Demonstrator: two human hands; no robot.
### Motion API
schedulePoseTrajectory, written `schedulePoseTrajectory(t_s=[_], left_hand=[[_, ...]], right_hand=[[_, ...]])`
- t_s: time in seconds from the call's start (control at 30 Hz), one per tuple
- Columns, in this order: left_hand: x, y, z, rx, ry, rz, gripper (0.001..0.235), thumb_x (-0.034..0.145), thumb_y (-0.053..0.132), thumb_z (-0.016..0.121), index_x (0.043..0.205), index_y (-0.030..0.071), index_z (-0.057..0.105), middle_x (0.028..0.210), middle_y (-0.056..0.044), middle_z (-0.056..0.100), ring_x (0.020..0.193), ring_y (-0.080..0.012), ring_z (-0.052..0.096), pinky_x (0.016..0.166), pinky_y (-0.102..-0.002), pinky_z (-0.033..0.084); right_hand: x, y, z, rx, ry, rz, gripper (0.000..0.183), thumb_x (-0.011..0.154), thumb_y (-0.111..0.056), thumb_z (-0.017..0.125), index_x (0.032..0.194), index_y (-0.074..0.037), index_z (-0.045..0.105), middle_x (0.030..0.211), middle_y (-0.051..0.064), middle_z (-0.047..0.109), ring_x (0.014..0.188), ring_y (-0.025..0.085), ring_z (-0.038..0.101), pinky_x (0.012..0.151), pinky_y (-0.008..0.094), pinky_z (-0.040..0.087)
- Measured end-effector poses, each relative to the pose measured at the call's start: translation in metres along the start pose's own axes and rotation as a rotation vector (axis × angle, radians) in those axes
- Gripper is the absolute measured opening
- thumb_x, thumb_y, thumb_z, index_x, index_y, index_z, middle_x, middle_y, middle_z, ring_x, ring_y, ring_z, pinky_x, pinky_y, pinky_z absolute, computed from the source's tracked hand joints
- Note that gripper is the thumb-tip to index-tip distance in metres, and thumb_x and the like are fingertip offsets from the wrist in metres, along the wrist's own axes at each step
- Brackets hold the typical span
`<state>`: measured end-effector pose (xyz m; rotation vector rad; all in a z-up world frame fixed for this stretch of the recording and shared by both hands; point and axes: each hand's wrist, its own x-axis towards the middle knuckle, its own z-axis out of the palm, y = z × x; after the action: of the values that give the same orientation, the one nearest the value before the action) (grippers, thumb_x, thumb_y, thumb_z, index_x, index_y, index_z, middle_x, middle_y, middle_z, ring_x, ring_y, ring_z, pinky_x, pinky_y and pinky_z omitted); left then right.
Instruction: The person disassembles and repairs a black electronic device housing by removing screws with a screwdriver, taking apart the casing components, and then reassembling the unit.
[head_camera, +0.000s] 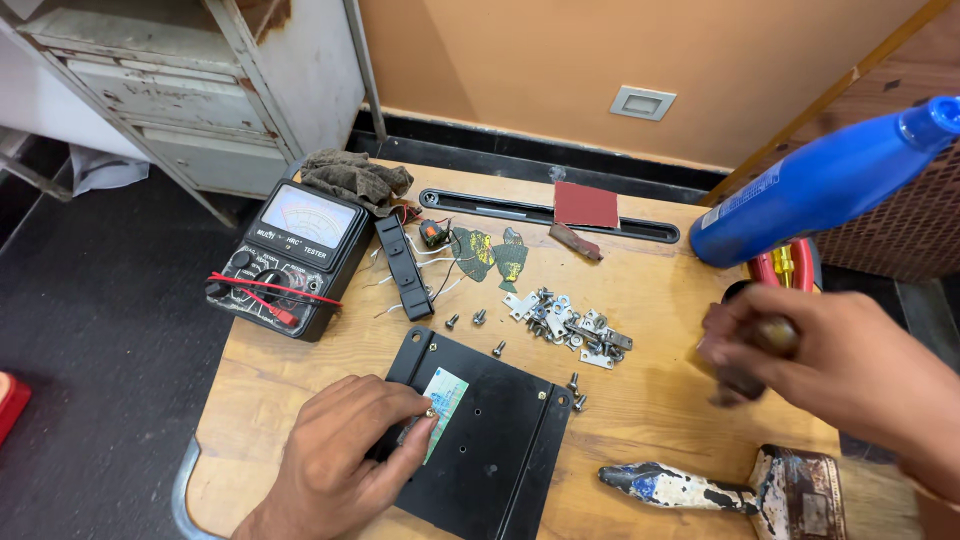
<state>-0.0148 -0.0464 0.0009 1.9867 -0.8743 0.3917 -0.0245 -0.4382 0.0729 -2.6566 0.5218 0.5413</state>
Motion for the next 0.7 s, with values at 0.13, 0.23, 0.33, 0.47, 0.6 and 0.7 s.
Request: schedulePoseTrajectory(t_s=[0.13,0.23,0.33,0.47,0.6,0.7], left_hand=[[0.001,0.002,-0.002,0.027,-0.027,0.018,0.020,0.075,0.003,0.082,0.090,0.000,0.069,0.080,-0.009,0.070,0.069,-0.0230,0.069,0.061,-0.035,0.051],[0.000,0.001,-0.002,0.023,-0.030,0.026,0.019,0.076,0.003,0.082,0.089,0.001,0.069,0.080,-0.009,0.070,0.068,-0.0220,0.069,0.061,-0.034,0.051],[-0.002,0.004,0.000,-0.002,0.009,-0.028,0.018,0.077,0.003,0.083,0.090,0.001,0.070,0.080,-0.007,0.071,0.071,-0.0204,0.070,0.062,-0.032,0.052],[-0.006,0.007,0.005,-0.007,0.122,-0.218,0.017,0.076,0.004,0.082,0.091,0.002,0.072,0.083,-0.008,0.071,0.079,-0.0214,0.067,0.067,-0.031,0.052],[-0.007,0.003,0.007,0.003,0.158,-0.286,0.018,0.078,0.005,0.082,0.093,0.003,0.073,0.088,-0.008,0.073,0.089,-0.0218,0.066,0.073,-0.032,0.052],[-0.010,0.002,0.007,-0.022,0.135,-0.277,0.017,0.079,0.004,0.081,0.093,0.003,0.072,0.091,-0.008,0.073,0.091,-0.0220,0.067,0.076,-0.033,0.053]], right_hand=[[-0.004,0.040,0.021,-0.042,-0.085,-0.123,0.026,0.077,-0.029,0.086,0.098,-0.018,0.076,0.085,-0.001,0.078,0.079,0.015,0.079,0.076,0.030,0.062],[-0.004,0.050,0.042,-0.263,-0.037,-0.243,0.025,0.078,-0.030,0.080,0.103,-0.024,0.078,0.091,0.000,0.084,0.088,0.020,0.080,0.078,0.032,0.062],[-0.011,0.041,0.039,-0.048,0.123,-0.277,0.035,0.076,-0.032,0.080,0.109,-0.020,0.076,0.095,0.004,0.081,0.085,0.025,0.079,0.075,0.035,0.061],[-0.019,0.006,0.038,-0.084,0.157,-0.188,0.028,0.084,-0.037,0.081,0.105,-0.020,0.076,0.092,0.004,0.078,0.083,0.026,0.078,0.075,0.037,0.061],[-0.010,-0.035,0.047,-0.183,0.283,-0.502,0.034,0.081,-0.042,0.078,0.107,-0.019,0.074,0.099,0.003,0.073,0.078,0.030,0.073,0.070,0.042,0.059],[0.005,-0.063,0.055,-0.244,0.335,-0.626,0.047,0.076,-0.045,0.076,0.115,-0.018,0.073,0.107,0.006,0.071,0.080,0.036,0.071,0.063,0.048,0.057]])
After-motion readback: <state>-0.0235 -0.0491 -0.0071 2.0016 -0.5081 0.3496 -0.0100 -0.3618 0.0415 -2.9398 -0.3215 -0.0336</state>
